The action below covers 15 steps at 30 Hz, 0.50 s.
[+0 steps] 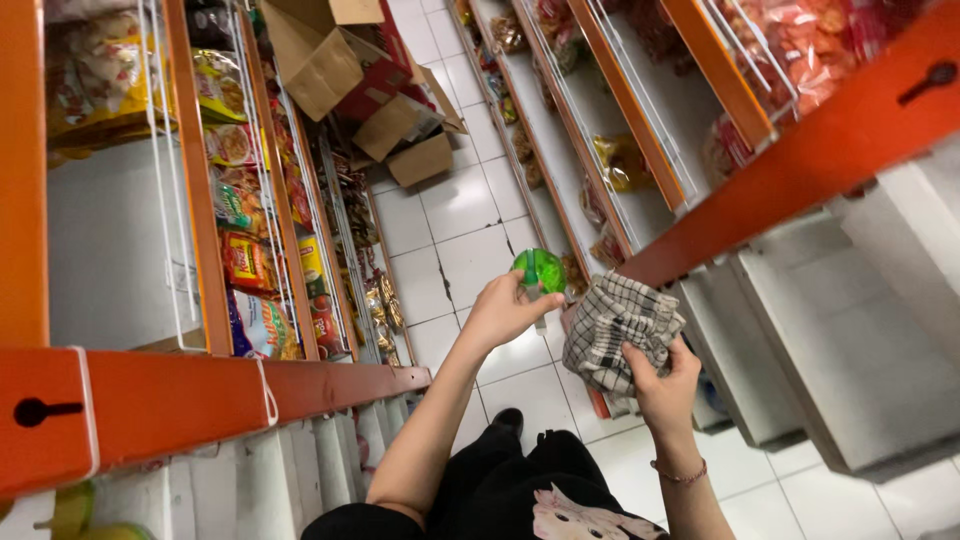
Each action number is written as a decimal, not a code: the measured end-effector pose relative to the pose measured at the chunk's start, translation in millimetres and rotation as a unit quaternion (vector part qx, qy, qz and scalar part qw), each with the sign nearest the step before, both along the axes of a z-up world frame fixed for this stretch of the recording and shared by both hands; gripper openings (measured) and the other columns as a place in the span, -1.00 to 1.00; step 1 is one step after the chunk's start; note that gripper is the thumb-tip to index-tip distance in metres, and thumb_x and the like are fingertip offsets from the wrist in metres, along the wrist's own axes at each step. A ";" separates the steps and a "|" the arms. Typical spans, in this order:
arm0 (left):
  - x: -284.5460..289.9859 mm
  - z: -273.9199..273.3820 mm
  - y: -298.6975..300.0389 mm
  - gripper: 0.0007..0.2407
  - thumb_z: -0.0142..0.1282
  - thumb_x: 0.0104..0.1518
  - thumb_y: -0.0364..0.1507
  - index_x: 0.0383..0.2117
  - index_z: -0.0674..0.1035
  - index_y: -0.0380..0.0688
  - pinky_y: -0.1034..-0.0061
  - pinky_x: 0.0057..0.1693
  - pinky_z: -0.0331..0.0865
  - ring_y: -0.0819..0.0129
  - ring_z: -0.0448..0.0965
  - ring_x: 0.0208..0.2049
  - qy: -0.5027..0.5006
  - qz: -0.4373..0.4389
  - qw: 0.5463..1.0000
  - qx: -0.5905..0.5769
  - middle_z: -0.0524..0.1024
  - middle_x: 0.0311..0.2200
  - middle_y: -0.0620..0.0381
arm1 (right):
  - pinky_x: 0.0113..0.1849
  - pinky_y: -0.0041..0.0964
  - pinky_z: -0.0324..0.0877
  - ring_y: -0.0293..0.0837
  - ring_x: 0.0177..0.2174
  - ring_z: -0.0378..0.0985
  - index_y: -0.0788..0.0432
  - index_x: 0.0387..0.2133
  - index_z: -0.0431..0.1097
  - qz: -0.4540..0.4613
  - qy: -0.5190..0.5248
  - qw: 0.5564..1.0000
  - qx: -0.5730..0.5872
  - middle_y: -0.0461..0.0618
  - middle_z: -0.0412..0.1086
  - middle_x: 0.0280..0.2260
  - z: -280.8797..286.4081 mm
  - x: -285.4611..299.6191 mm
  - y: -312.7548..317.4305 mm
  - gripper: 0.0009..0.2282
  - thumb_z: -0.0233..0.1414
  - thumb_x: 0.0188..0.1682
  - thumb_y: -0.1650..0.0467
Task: The person cleans the glass door of a refrigerator and the metal shelves of a display cabinet using a cloth and a spray bottle. They wipe the surfaces, spray the cleaner, and continue wiping to remove dirt and smudges.
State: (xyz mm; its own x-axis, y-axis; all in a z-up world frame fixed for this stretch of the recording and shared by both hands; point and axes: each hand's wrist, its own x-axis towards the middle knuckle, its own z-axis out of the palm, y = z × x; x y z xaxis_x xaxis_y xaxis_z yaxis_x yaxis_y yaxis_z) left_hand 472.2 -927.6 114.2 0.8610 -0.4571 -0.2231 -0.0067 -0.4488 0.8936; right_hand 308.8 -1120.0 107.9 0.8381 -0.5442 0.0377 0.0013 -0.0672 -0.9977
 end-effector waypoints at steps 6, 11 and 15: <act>49.8 36.6 9.0 -0.63 0.44 -0.09 -0.29 -0.36 0.55 -0.35 0.61 -0.45 0.27 0.60 0.28 -0.64 0.031 0.047 0.997 -0.058 0.28 -0.71 0.33 | -0.08 -0.42 0.42 -0.34 -0.18 0.51 0.33 -0.09 0.47 0.094 -0.083 0.992 0.000 -0.08 0.52 -0.17 28.4 142.9 -16.5 -0.75 0.10 -0.06 0.59; 80.0 49.3 22.3 -0.65 0.41 -0.07 -0.36 -0.25 0.53 -0.31 0.67 -0.43 0.34 0.65 0.27 -0.63 0.025 0.137 0.984 -0.109 0.20 -0.70 0.37 | -0.09 -0.42 0.41 -0.32 -0.19 0.49 0.32 -0.13 0.46 0.176 -0.110 0.976 -0.061 -0.10 0.51 -0.20 44.2 259.8 -19.0 -0.78 0.12 -0.06 0.59; 99.9 52.0 30.6 -0.66 0.37 -0.05 -0.44 -0.15 0.56 -0.24 0.72 -0.42 0.20 0.68 0.23 -0.62 0.023 0.243 0.957 -0.159 0.20 -0.71 0.43 | -0.05 -0.40 0.39 -0.26 -0.14 0.50 0.33 -0.14 0.47 0.244 -0.178 0.948 -0.101 -0.07 0.48 -0.15 60.4 345.9 4.1 -0.77 0.13 -0.09 0.60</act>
